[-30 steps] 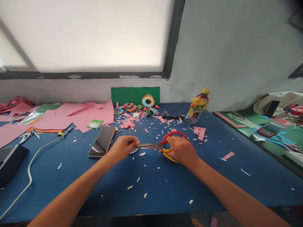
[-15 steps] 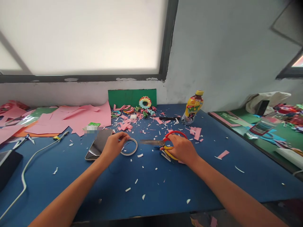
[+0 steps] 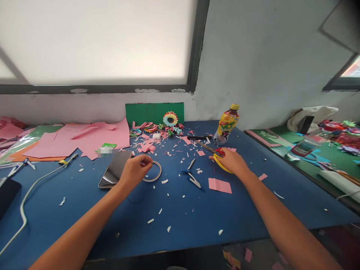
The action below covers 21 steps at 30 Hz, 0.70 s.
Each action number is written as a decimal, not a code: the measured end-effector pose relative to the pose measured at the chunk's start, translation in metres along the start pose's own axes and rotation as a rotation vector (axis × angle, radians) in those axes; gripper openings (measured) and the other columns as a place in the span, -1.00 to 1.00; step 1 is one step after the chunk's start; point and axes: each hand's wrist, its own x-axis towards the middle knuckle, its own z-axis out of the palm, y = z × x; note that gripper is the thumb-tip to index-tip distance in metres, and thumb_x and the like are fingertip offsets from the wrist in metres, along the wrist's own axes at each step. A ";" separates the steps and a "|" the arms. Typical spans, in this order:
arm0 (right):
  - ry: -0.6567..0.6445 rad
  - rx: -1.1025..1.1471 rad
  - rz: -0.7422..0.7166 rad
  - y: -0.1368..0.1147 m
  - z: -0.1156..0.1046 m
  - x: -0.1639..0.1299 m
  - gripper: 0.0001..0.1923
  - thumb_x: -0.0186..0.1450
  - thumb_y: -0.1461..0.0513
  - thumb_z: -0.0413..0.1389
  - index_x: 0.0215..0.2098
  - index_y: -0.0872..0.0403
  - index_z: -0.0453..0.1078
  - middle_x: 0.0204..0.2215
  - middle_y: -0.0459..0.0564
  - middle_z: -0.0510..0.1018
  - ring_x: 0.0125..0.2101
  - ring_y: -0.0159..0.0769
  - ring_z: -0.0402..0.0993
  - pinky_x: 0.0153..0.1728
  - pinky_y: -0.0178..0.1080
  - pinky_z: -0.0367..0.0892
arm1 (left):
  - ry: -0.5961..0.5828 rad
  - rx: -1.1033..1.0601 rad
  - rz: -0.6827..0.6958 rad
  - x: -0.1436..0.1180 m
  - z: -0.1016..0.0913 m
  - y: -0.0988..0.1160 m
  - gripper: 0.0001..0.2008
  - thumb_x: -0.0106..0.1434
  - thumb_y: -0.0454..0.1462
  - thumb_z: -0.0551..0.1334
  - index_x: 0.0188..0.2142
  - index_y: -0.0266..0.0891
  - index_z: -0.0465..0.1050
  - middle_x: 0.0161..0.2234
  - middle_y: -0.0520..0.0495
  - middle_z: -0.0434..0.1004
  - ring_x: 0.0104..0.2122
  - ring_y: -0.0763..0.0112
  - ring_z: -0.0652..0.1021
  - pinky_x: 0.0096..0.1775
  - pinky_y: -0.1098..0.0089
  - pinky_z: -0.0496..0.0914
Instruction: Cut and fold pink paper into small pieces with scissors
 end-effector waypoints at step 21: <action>-0.107 0.077 -0.124 0.015 0.012 0.010 -0.65 0.14 0.00 0.00 -0.26 0.08 0.33 -0.43 -0.01 0.47 -0.47 -0.27 0.38 -0.52 -0.31 0.18 | -0.276 0.028 0.241 -0.022 0.009 0.021 -0.85 0.20 -0.27 0.12 -0.41 -0.16 0.46 -0.42 0.04 0.56 -0.41 0.40 0.54 -0.34 0.45 0.37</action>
